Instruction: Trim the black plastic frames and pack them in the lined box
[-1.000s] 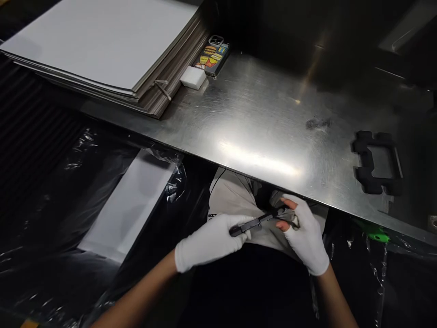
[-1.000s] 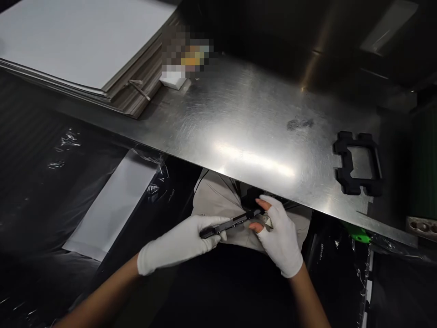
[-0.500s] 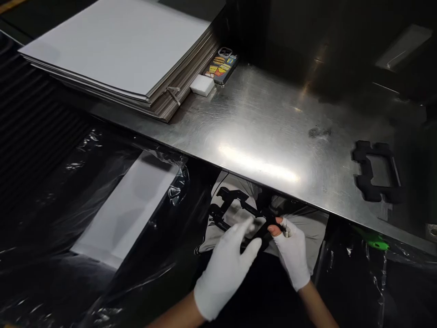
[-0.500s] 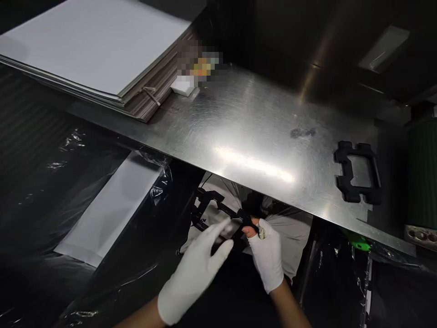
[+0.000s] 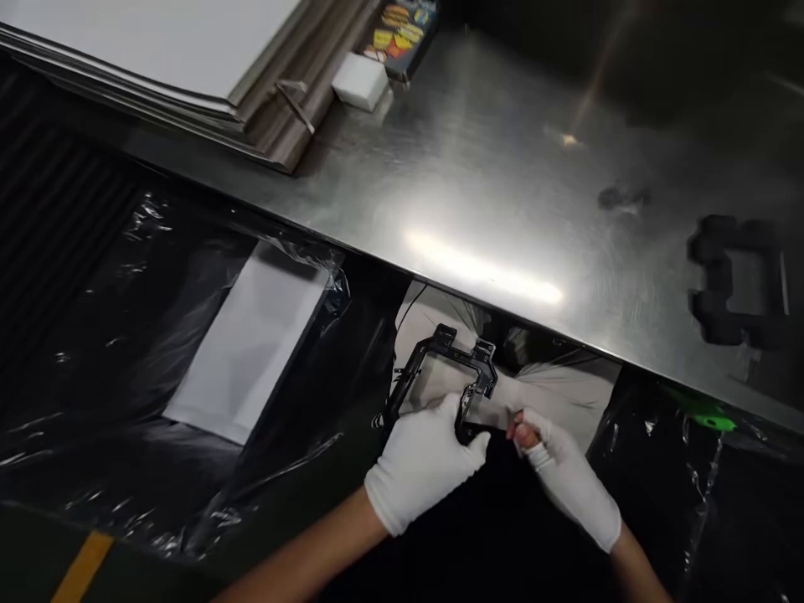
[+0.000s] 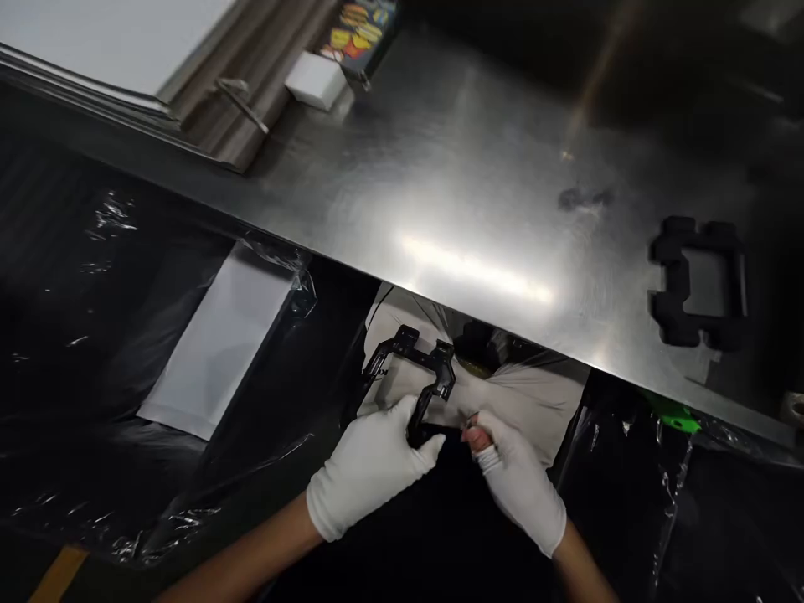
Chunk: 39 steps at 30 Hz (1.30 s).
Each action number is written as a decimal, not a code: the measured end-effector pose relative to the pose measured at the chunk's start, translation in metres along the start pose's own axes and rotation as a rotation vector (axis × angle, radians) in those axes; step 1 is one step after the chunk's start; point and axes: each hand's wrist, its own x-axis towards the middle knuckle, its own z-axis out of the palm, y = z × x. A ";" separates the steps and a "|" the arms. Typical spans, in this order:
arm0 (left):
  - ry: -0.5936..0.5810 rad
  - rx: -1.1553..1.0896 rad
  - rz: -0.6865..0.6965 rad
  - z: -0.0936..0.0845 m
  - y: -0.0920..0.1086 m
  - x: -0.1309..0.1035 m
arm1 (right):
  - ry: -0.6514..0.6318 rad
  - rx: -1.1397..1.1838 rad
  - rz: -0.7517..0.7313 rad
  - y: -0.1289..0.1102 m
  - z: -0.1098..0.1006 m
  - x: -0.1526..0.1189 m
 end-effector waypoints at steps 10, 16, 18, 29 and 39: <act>0.225 0.387 0.292 0.030 -0.011 -0.015 | -0.110 -0.552 0.026 -0.004 0.032 -0.019; 0.318 0.419 0.367 0.029 -0.008 -0.012 | -0.133 -0.617 0.049 -0.006 0.031 -0.015; 0.307 0.436 0.372 0.029 -0.008 -0.012 | -0.139 -0.631 0.049 -0.007 0.031 -0.014; 0.304 0.433 0.314 0.033 -0.008 -0.013 | -0.133 -0.653 0.170 -0.009 0.041 -0.016; 0.286 0.469 0.277 0.031 -0.005 -0.012 | -0.079 -0.628 0.223 -0.008 0.047 -0.018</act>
